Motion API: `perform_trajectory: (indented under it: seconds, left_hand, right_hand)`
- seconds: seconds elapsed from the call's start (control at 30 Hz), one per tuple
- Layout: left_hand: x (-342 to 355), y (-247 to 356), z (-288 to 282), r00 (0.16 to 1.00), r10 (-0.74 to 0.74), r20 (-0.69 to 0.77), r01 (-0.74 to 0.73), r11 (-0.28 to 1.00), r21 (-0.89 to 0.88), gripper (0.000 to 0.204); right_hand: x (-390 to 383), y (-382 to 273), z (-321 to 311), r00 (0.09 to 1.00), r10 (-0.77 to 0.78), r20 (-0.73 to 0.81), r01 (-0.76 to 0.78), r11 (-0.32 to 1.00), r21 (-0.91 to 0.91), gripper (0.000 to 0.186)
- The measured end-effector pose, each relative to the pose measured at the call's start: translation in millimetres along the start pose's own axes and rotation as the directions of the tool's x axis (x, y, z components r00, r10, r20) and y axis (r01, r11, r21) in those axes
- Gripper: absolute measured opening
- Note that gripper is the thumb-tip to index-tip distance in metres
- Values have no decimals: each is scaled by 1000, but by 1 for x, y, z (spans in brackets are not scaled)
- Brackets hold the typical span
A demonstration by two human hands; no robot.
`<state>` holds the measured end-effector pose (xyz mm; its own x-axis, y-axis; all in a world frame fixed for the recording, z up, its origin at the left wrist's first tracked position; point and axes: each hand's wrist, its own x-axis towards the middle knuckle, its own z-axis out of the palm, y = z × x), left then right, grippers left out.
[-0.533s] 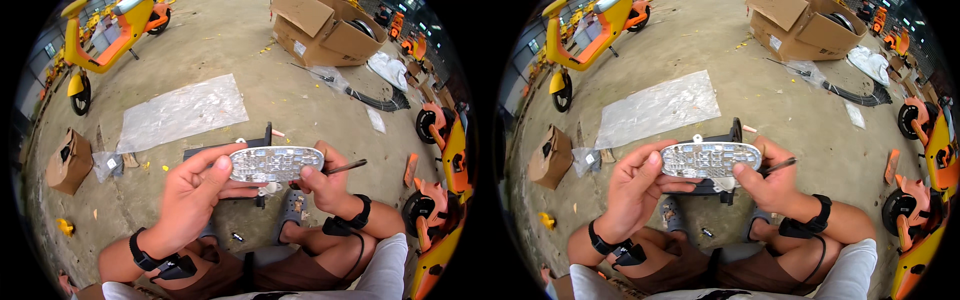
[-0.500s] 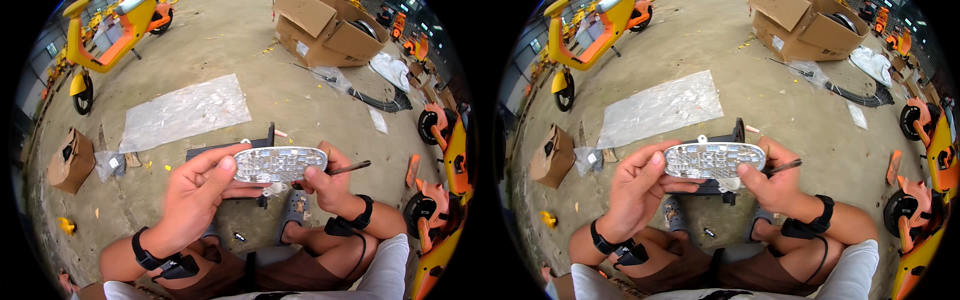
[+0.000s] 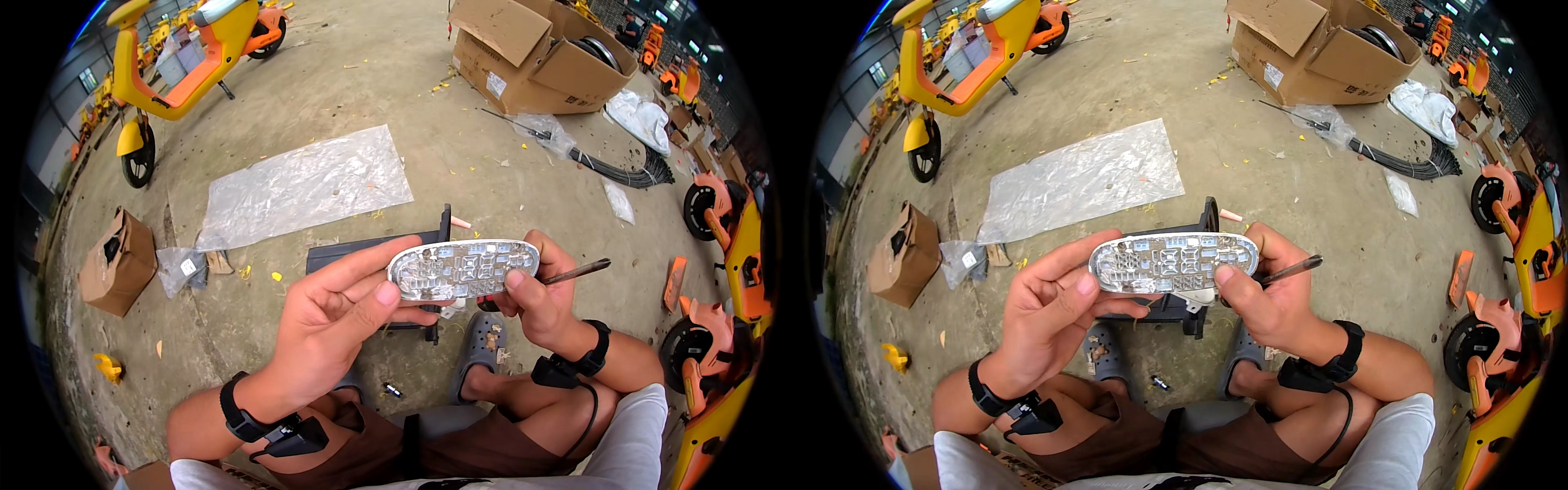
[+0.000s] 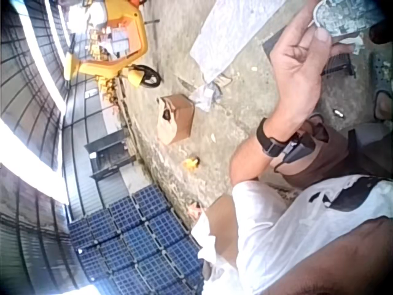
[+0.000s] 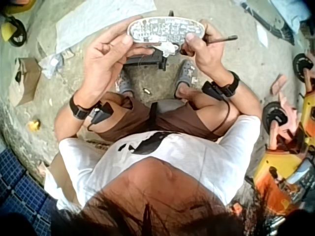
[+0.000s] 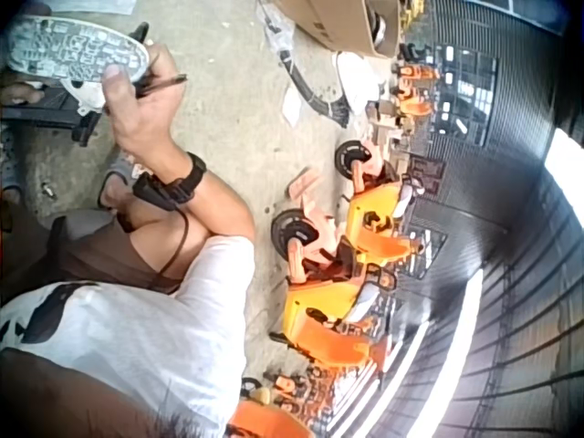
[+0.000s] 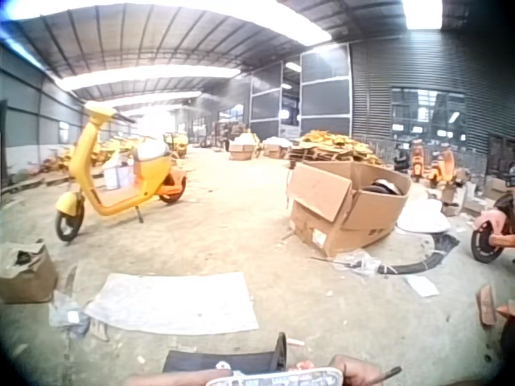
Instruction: The person holds a white plastic housing and a circuit board, then uses a screwdriver to remove screws and detach the internal components from the housing.
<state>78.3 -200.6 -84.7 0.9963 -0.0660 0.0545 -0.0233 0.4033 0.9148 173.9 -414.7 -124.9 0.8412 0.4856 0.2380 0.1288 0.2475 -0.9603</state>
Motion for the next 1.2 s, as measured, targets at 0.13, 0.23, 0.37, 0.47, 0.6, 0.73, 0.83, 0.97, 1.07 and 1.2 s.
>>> perform_trajectory:
  seconds: [0.13,0.23,0.37,0.47,0.6,0.73,0.83,0.97,1.07,1.2]
  left_hand:
    - [-1,0,1,1000,-9,-24,10,1000,25,45]
    - [-1,-1,1,999,-14,-37,15,999,38,45]
    - [-1,0,0,997,-26,-73,29,999,43,44]
    - [2,0,2,995,-25,-92,28,999,26,41]
    - [2,2,5,990,-33,-136,34,999,1,39]
    - [2,1,7,988,-18,-151,25,999,45,40]
    - [3,-3,8,978,-40,-205,58,995,83,44]
    - [5,-4,8,968,-73,-239,93,993,70,41]
    - [6,-3,7,961,-107,-257,119,992,30,37]
    - [7,-5,7,953,-119,-280,128,992,15,33]
  right_hand:
    - [1,2,-1,1000,-2,7,2,1000,-8,24]
    - [1,1,-1,1000,-12,15,13,999,-37,24]
    - [-1,0,0,1000,-1,5,1,999,-49,22]
    - [-2,3,3,998,-56,-9,56,997,-51,19]
    - [1,6,2,993,-119,21,120,989,-88,18]
    - [0,8,4,988,-154,9,154,985,-73,18]
    - [1,10,4,985,-174,15,174,981,-80,18]
    - [0,11,3,987,-157,24,159,982,-107,18]
    - [0,12,4,987,-156,29,158,982,-106,19]
    - [-1,12,4,987,-159,31,161,977,-137,19]
